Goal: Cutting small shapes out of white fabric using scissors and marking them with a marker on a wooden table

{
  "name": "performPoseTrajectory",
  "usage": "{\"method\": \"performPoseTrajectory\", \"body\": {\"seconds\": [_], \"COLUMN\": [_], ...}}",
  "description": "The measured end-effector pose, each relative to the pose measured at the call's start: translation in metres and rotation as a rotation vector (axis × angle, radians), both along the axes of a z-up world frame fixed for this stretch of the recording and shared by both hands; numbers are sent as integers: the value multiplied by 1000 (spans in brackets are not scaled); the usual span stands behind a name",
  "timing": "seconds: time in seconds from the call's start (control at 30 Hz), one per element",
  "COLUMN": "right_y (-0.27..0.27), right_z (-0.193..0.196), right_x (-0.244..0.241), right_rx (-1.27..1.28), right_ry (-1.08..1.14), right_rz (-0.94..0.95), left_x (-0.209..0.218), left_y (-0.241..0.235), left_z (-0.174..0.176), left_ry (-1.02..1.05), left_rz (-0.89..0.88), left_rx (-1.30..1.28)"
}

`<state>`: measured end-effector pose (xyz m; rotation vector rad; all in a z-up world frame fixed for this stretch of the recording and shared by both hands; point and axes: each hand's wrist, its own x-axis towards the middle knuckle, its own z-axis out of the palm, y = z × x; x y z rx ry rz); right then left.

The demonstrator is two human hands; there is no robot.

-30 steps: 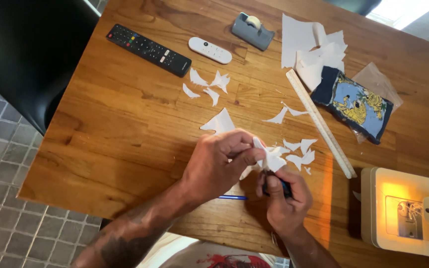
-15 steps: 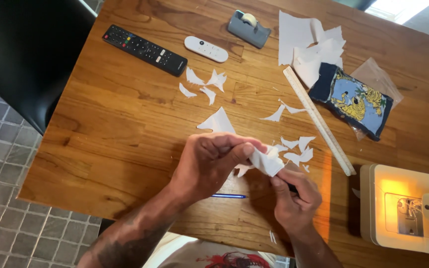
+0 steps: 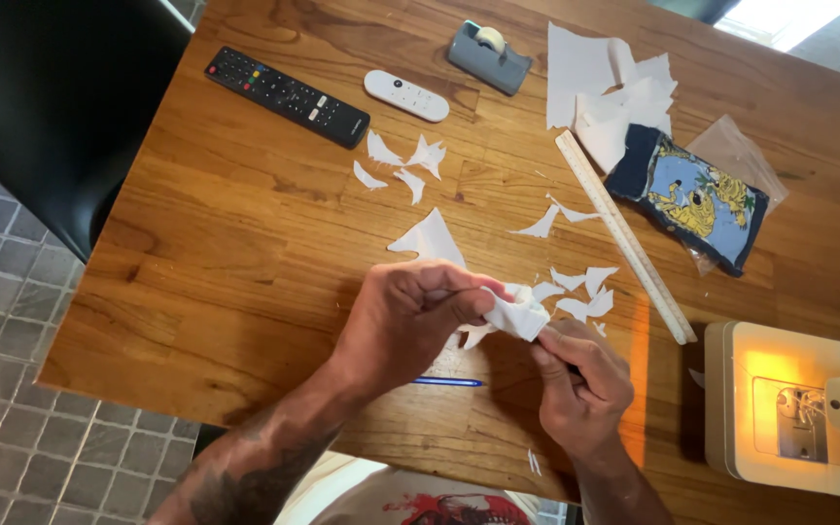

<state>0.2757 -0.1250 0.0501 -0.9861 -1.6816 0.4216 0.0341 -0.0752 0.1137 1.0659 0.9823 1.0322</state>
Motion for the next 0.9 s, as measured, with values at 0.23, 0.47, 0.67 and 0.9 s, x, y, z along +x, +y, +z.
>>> {"method": "performPoseTrajectory", "body": {"seconds": [0.23, 0.47, 0.67, 0.9], "right_y": [-6, -14, -10, 1], "right_z": [-21, -21, -1, -1], "right_x": [-20, -43, -27, -38], "right_rx": [-54, -262, -214, -256], "right_ry": [110, 374, -159, 156], "right_rz": [-49, 122, 72, -51], "left_x": [12, 11, -7, -8], "left_y": [9, 14, 26, 16], "left_z": [-5, -16, -29, -44], "left_ry": [113, -87, -452, -642], "left_rz": [62, 77, 150, 68], "left_rx": [29, 92, 155, 126]}}
